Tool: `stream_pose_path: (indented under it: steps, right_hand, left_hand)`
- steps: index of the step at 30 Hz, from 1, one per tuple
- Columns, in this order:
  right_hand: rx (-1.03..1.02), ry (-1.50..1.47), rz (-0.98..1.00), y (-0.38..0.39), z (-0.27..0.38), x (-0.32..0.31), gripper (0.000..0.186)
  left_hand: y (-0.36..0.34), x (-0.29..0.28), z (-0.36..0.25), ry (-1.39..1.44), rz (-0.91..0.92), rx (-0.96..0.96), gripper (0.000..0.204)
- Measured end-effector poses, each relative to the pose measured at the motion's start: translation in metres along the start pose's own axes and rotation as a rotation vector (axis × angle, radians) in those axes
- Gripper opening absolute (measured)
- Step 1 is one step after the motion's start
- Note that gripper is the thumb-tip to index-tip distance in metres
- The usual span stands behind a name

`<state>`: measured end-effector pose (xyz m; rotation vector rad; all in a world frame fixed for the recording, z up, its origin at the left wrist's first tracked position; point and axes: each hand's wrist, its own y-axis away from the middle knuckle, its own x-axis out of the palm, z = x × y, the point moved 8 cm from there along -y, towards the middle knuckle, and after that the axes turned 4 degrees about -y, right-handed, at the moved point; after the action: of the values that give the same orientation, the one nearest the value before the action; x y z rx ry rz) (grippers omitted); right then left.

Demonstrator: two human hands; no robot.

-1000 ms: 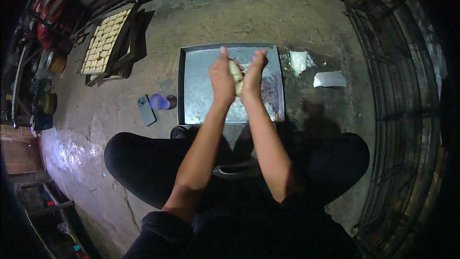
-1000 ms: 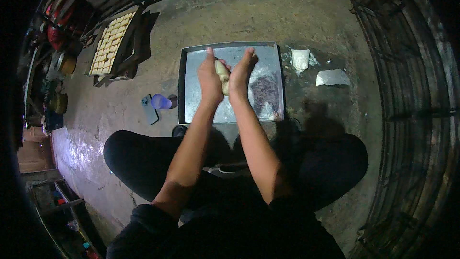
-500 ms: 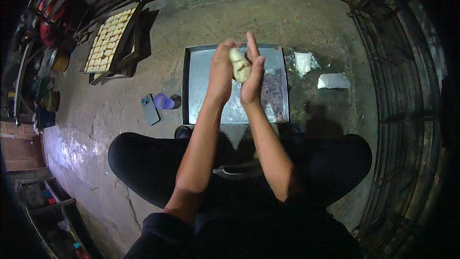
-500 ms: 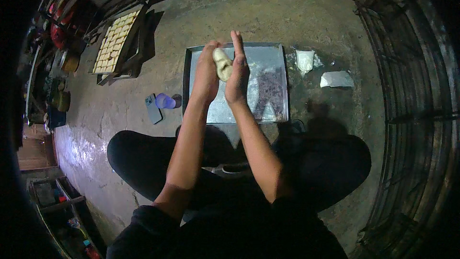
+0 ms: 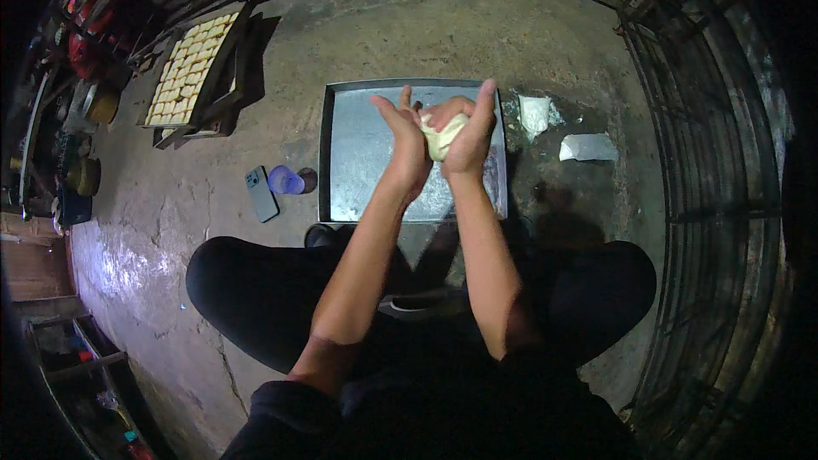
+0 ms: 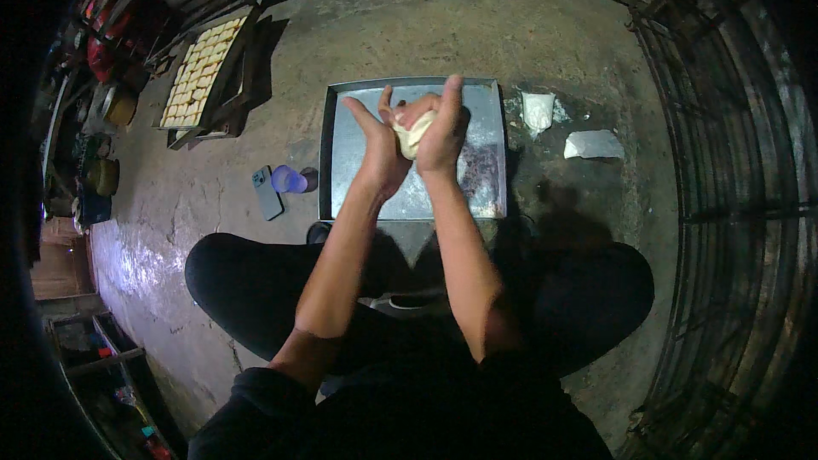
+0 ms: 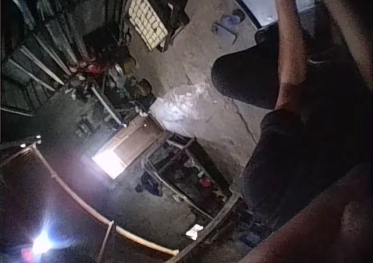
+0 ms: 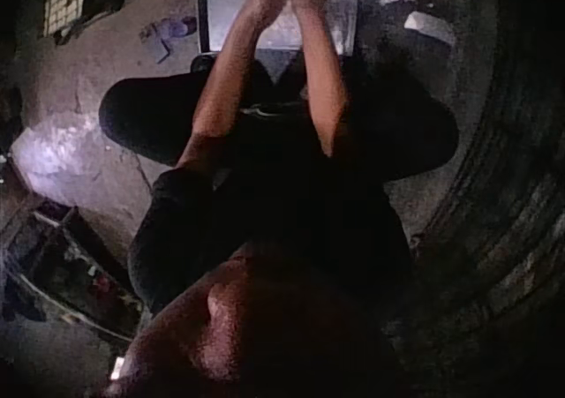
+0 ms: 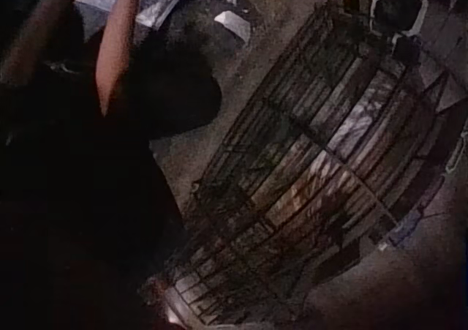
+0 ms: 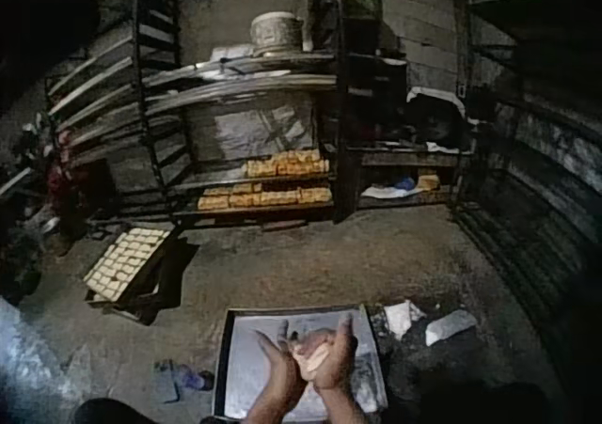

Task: The person shapes and kneads a piece of dough on a metal tray, using their hands to roll and elongate it.

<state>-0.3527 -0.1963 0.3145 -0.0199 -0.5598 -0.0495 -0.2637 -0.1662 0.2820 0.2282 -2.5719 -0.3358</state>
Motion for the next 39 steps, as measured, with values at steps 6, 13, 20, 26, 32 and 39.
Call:
stream_pose_path:
  steps: [6, 13, 20, 26, 32, 39]
  right_hand:
    - [0.175, -0.3, -0.062, -0.017, -0.005, -0.022, 0.075]
    - [0.403, -0.674, -0.35, -0.025, -0.055, -0.06, 0.055]
    - [0.449, -0.66, -0.143, 0.006, -0.056, -0.017, 0.031]
    - [0.443, -0.651, -0.305, 0.024, -0.03, 0.027, 0.035]
    - [0.054, -0.1, -0.015, 0.01, -0.025, 0.013, 0.031]
    - [-0.412, 0.351, 0.153, 0.005, 0.011, 0.026, 0.028]
  left_hand:
    - [-0.012, 0.011, 0.011, -0.172, 0.057, 0.129, 0.105]
    - [0.044, 0.051, -0.019, -0.923, 0.053, 1.076, 0.07]
    - [0.027, 0.007, -0.056, -0.674, -0.188, 0.969, 0.053]
    - [0.005, -0.033, -0.064, 0.178, -0.299, 0.577, 0.075]
    - [-0.012, -0.009, 0.003, 0.638, 0.132, -0.178, 0.078]
    - [-0.017, 0.002, -0.013, 0.601, 0.228, -0.032, 0.055]
